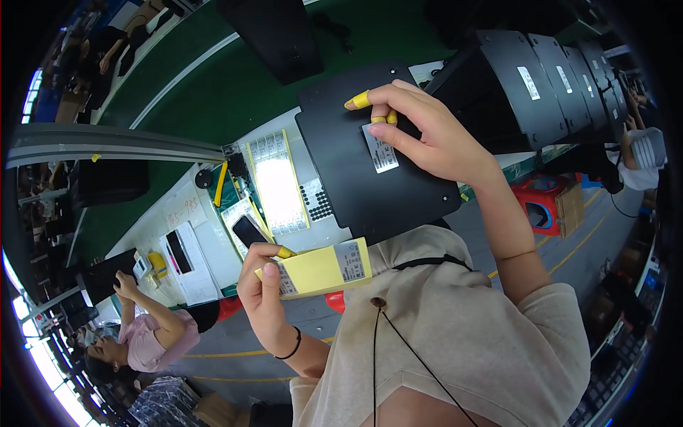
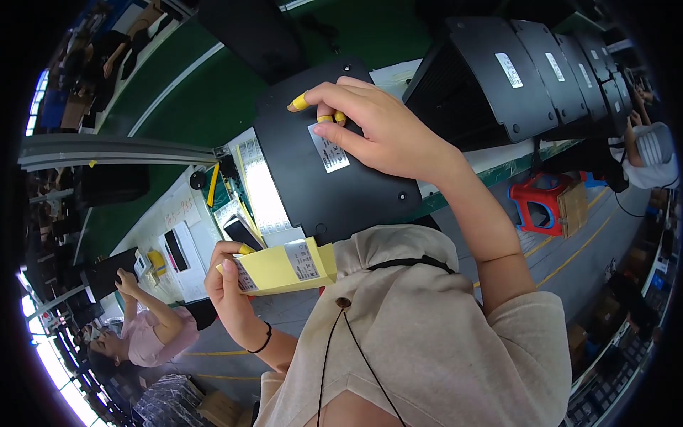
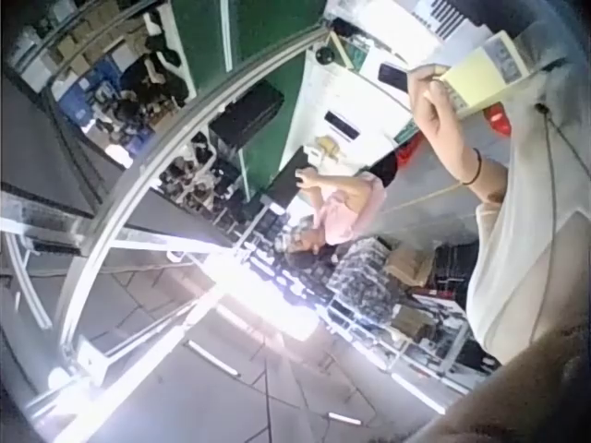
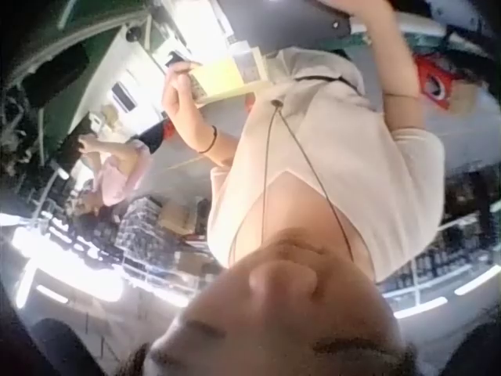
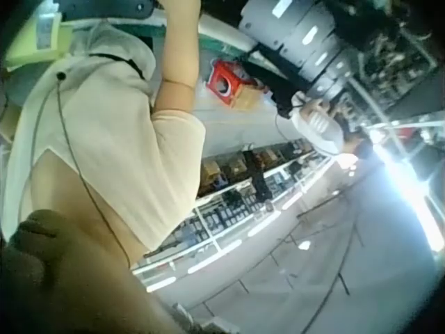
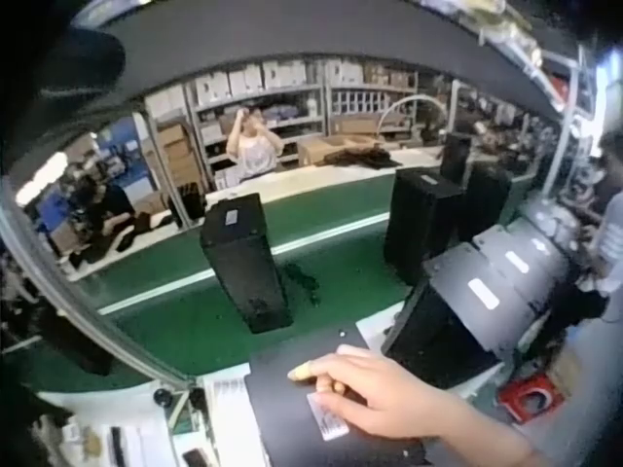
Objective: Applying labels, cleaning, and preparing speaker units for packaging on an assembly line.
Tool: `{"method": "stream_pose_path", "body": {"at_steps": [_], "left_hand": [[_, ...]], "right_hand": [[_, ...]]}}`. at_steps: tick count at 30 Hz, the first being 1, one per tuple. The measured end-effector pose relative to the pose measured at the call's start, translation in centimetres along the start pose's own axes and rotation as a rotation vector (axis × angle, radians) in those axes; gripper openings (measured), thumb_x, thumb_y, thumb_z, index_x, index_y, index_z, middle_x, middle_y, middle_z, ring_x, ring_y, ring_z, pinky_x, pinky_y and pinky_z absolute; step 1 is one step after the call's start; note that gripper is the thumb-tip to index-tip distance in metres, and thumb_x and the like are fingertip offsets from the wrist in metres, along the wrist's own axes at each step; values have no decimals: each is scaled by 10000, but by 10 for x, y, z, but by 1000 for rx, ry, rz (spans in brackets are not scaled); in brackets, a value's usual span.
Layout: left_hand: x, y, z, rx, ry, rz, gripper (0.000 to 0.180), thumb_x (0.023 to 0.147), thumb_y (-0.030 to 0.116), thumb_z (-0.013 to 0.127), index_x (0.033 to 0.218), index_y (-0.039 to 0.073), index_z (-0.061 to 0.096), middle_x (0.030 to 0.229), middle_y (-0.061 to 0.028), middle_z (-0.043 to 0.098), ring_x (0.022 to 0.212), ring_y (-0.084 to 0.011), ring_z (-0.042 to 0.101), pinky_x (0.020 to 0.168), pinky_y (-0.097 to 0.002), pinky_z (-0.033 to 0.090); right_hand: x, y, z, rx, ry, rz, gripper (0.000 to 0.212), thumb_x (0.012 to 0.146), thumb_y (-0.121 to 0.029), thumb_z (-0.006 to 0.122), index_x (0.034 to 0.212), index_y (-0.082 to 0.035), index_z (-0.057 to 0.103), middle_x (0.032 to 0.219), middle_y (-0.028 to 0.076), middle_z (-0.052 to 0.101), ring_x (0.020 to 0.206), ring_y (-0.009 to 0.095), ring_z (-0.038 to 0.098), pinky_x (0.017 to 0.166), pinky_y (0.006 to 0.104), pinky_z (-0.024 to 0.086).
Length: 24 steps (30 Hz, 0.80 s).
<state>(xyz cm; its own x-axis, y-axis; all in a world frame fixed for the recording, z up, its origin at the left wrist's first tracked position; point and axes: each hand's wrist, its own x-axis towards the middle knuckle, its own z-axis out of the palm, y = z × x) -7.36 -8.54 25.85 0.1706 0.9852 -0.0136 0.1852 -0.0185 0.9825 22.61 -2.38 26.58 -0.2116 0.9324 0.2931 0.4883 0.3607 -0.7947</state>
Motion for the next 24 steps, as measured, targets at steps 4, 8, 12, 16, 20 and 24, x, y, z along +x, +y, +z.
{"method": "stream_pose_path", "body": {"at_steps": [4, 8, 12, 16, 20, 24], "left_hand": [[6, -24, -22, -111, 16, -3, 327, 969, 244, 502, 831, -45, 570, 886, -53, 560, 745, -61, 470, 641, -203, 344], [25, -59, -36, -201, 304, -282, 296, 975, 305, 507, 934, 22, 582, 877, -38, 589, 763, -62, 528, 644, -213, 415], [49, -145, -56, -401, 460, -344, 298, 973, 292, 499, 1005, 3, 563, 947, -69, 621, 884, -136, 598, 792, -272, 462], [44, -235, -62, -140, 791, -297, 359, 955, 300, 531, 1091, -33, 521, 1089, -137, 552, 992, -228, 563, 834, -348, 463], [43, -237, -19, 849, 1051, 9, 353, 909, 195, 537, 1121, -84, 490, 1105, -226, 502, 1037, -337, 472, 905, -437, 391], [41, -240, 42, 608, 353, 114, 259, 900, 149, 515, 1086, -30, 545, 1059, -181, 570, 1007, -326, 523, 898, -433, 393]], "right_hand": [[-1, 3, -5, -241, -26, -162, 264, 850, -122, 640, 1088, -19, 594, 938, 67, 567, 856, 201, 528, 764, 296, 435], [10, -3, -4, -639, 55, -325, 292, 821, -187, 664, 1090, -82, 622, 1107, 60, 585, 1046, 254, 531, 855, 341, 441], [19, 20, -5, -535, 234, -195, 232, 886, -166, 598, 1100, -81, 620, 1177, 65, 589, 1136, 247, 528, 961, 337, 418], [-4, 56, 1, 364, 538, 145, 197, 952, -133, 526, 1090, -17, 607, 1129, 64, 627, 1028, 160, 592, 923, 281, 448], [-82, 153, 31, 2, 612, 328, 175, 917, -86, 547, 1042, 10, 624, 1014, 106, 651, 931, 219, 624, 844, 291, 481], [-159, 210, 69, -461, 281, 513, 185, 829, -6, 557, 1000, 3, 628, 1005, 149, 636, 930, 346, 611, 802, 372, 501]]}}
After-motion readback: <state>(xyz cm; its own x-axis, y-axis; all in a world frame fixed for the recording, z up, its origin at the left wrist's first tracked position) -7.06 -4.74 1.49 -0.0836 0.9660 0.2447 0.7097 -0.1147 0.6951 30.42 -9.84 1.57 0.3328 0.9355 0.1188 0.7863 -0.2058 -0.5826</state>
